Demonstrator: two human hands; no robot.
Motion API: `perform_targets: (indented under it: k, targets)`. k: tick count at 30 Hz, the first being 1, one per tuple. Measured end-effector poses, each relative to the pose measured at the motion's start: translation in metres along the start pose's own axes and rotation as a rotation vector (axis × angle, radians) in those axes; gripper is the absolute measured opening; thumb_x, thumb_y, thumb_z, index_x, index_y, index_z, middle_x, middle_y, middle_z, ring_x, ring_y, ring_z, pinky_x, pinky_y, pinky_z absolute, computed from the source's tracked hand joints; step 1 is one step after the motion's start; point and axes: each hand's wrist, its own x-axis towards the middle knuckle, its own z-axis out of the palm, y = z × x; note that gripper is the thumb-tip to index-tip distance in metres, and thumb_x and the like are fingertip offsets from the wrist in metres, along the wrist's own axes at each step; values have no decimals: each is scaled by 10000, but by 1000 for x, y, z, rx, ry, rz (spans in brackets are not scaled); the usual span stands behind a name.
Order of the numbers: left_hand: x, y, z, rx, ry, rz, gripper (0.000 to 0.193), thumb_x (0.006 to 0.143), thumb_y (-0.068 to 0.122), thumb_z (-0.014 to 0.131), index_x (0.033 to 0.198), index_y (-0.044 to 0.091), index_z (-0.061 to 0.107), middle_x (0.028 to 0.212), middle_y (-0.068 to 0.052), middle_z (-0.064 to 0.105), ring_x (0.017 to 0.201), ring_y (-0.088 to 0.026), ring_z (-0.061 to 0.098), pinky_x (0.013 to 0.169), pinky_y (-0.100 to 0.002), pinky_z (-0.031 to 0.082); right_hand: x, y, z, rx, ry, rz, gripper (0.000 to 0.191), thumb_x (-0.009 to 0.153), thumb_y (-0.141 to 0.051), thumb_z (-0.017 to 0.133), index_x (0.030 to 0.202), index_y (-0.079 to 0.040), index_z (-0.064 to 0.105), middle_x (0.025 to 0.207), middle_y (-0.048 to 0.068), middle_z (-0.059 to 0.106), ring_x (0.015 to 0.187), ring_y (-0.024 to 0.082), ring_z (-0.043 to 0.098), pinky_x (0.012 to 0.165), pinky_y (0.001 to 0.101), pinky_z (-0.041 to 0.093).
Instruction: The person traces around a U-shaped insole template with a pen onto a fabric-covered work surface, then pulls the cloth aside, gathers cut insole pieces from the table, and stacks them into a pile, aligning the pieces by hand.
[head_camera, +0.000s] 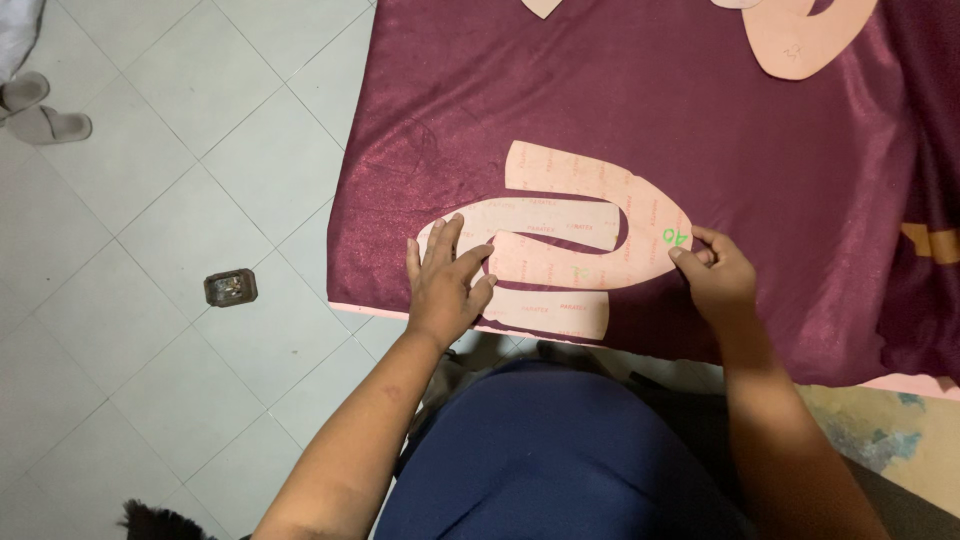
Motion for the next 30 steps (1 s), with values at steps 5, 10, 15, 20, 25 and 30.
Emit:
perform_targets:
  k: [5,10,15,20,25,30]
  targets:
    - [0,-2,1,-7,-1,-2,415,867,300,710,1270,202,710,1618,-158,324,1548,-349,191,1237,-594,-8,-1,-4,0,-25,-9,51,468,922,-144,749,1344,21,630,765,-54,572,667,29,515,615,190,461]
    - [0,-6,0,-24,-12,20,427,872,277,701,1291,198,702,1627,-173,309,1547,-364,179,1226,-607,-17,0,-3,1,-49,4,14,474,914,-142,758,1342,20,632,779,-47,595,679,30,533,625,187,463]
    - [1,-7,0,-35,-12,21,430,865,258,703,1293,206,702,1630,-172,303,1548,-366,176,1222,-610,-16,3,2,1,-25,15,48,464,908,-133,763,1333,10,648,781,-53,582,670,25,516,611,187,450]
    - [2,-8,1,-48,-27,5,424,859,189,678,1281,212,711,1633,-157,309,1551,-358,180,1231,-601,-12,5,3,-1,0,-11,30,475,910,-119,762,1341,26,623,786,-48,594,664,21,525,599,182,454]
    - [3,-8,2,-44,-30,-3,415,880,120,624,1271,220,722,1642,-148,308,1563,-343,176,1239,-592,-16,5,-1,-1,-35,-11,70,490,897,-114,759,1346,27,623,778,-44,596,654,23,527,586,186,456]
    - [4,-8,1,-52,-47,-12,400,899,119,610,1271,218,718,1640,-148,293,1561,-347,161,1235,-588,-32,5,-3,-2,-30,-24,68,482,914,-112,750,1353,34,615,781,-30,599,647,36,525,572,199,451]
